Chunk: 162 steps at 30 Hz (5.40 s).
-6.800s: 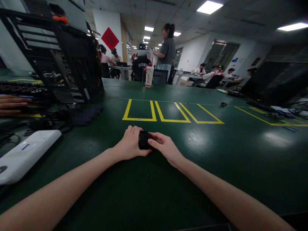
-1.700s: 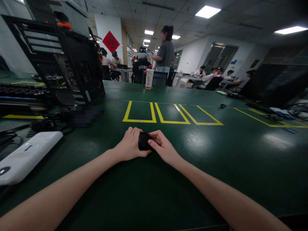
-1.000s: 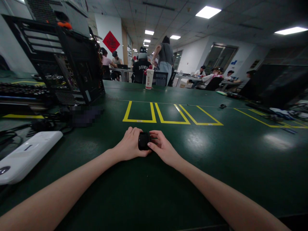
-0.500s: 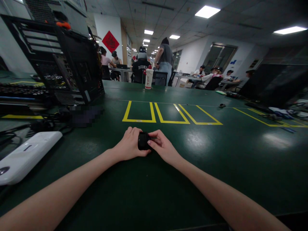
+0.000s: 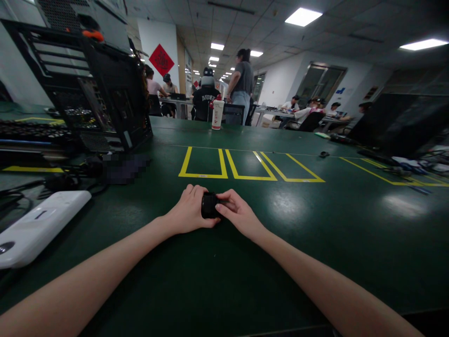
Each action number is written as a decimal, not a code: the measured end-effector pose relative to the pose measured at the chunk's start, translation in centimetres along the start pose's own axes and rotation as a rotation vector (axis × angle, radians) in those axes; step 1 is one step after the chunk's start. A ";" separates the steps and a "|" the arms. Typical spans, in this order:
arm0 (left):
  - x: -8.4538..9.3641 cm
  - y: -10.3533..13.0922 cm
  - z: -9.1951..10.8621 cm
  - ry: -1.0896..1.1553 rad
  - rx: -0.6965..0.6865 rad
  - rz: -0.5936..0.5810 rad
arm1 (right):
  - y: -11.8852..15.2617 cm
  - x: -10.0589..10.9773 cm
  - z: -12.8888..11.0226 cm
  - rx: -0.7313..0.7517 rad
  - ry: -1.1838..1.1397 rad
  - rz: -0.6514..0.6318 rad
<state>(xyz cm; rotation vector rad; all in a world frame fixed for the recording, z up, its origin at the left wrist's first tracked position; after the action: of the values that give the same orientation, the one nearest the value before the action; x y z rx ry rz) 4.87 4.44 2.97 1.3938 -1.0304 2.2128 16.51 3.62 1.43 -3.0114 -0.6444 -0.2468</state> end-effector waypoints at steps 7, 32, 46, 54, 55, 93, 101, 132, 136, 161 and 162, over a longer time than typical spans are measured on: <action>0.0 -0.1 0.2 -0.026 -0.004 0.007 | -0.6 0.2 0.5 -0.013 0.085 0.034; -0.1 0.0 -0.1 0.002 -0.008 0.002 | 0.2 -0.2 -0.1 -0.013 0.025 -0.046; 0.1 -0.1 0.1 0.008 0.010 -0.017 | -0.1 -0.1 0.2 -0.010 0.104 -0.025; 0.0 -0.1 0.1 0.003 0.012 -0.021 | 0.3 -0.2 -0.2 -0.007 0.045 -0.023; 0.0 -0.1 0.1 0.006 0.010 -0.021 | 0.2 -0.2 -0.2 0.002 0.057 -0.011; -0.2 0.0 -0.2 -0.010 0.006 -0.024 | -0.3 0.1 0.1 0.011 0.078 0.033; -0.2 -0.1 0.1 -0.046 -0.011 -0.010 | -0.3 -0.2 0.1 -0.001 0.062 -0.040; 0.0 -0.1 0.1 -0.034 -0.002 -0.013 | -0.7 0.5 0.7 -0.020 0.116 0.070; 0.0 0.0 0.0 -0.006 0.002 -0.012 | -0.4 0.0 0.3 -0.005 0.118 0.005; -0.1 0.0 -0.2 0.003 -0.001 0.002 | 0.1 -0.3 0.0 -0.011 0.033 -0.014; -0.1 0.0 -0.2 0.003 0.001 0.003 | 0.1 -0.2 0.0 -0.009 0.038 -0.002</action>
<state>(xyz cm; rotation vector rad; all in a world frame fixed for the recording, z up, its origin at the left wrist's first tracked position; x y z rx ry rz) 4.80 4.60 2.80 1.3897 -1.0307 2.2178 16.38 3.41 1.39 -3.0066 -0.6453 -0.3070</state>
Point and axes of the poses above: each hand's wrist, its own y-axis away from the middle knuckle, its own x-axis out of the back of the hand, z = x × y, the point moved 7 cm from there along -y, towards the middle knuckle, and after that the axes turned 9 degrees about -x, right-handed, at the moved point
